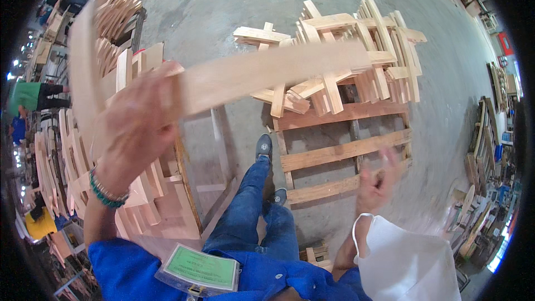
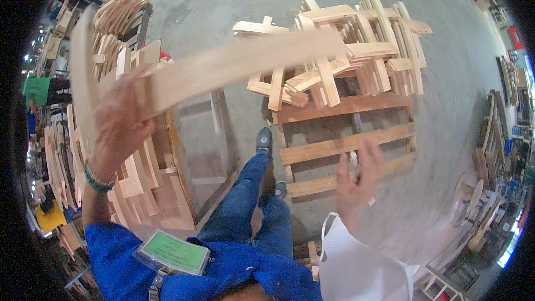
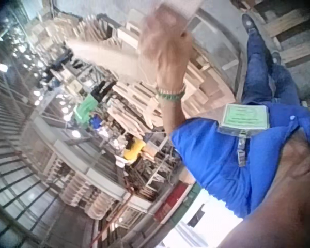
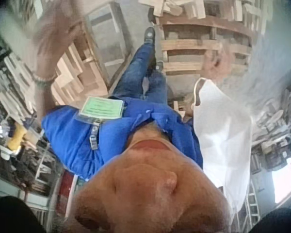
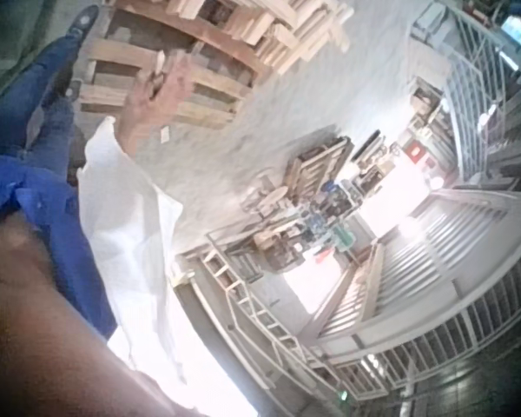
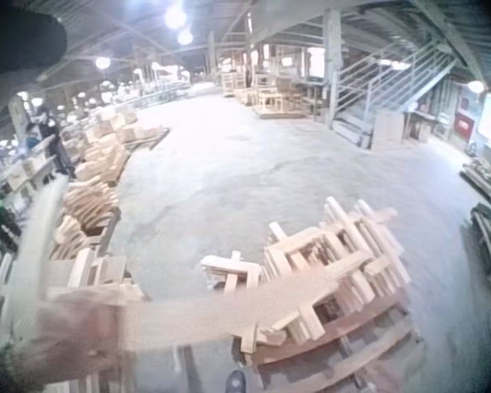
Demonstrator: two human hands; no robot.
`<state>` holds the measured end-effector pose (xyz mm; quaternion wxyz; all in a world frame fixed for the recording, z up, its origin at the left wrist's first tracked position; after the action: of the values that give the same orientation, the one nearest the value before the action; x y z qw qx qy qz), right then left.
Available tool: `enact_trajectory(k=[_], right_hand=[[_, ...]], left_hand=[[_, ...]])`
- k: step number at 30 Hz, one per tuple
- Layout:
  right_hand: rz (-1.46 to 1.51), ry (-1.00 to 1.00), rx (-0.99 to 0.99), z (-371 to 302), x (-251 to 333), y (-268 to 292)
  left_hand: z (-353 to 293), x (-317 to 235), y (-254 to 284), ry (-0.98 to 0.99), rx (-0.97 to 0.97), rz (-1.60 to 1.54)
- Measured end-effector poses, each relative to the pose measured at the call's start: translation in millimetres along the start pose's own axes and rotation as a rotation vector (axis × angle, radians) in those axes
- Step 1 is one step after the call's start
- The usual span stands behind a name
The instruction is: The person picks up wooden frame components from a pile, aligns them, and uses a small metal tool to tap or adjust the joints. The person then places the assembled frames onto a nearby stack.
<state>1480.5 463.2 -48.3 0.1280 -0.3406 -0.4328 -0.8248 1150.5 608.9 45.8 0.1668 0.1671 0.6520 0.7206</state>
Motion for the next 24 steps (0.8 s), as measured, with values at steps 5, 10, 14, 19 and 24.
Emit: enact_trajectory(k=[5, 10, 14, 19, 24], right_hand=[[-0.069, 0.157, -0.055, 34.4, 18.1, 56.8], [0.103, -0.417, -0.262, -22.3, -73.5, 95.9], [0.084, -0.594, -0.118, -81.6, -145.2, 49.8], [0.148, -0.896, 0.214, -152.5, -179.1, -49.9], [0.055, -1.252, 0.45, -208.3, -204.6, -115.2]], left_hand=[[42.2, -104.1, -73.1, -0.399, 0.201, -0.225], [74.3, -132.2, -95.4, -0.36, 0.073, -0.607], [123.2, -85.1, -169.5, 0.074, 0.034, -0.966], [143.9, -3.4, -364.0, 0.69, 0.125, -1.534], [137.2, 43.1, -520.2, 0.96, 0.237, -1.77]])
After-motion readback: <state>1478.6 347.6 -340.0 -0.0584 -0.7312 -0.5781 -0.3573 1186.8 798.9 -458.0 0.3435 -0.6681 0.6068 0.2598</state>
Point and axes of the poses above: each hand's wrist, its own z-axis towards the middle knuckle, its own y-axis out of the back of the hand, x = y × z, the point moved 10 cm from there along z, towards the middle knuckle, and after that the axes turned 3 degrees about -x, right-handed, at the moved point
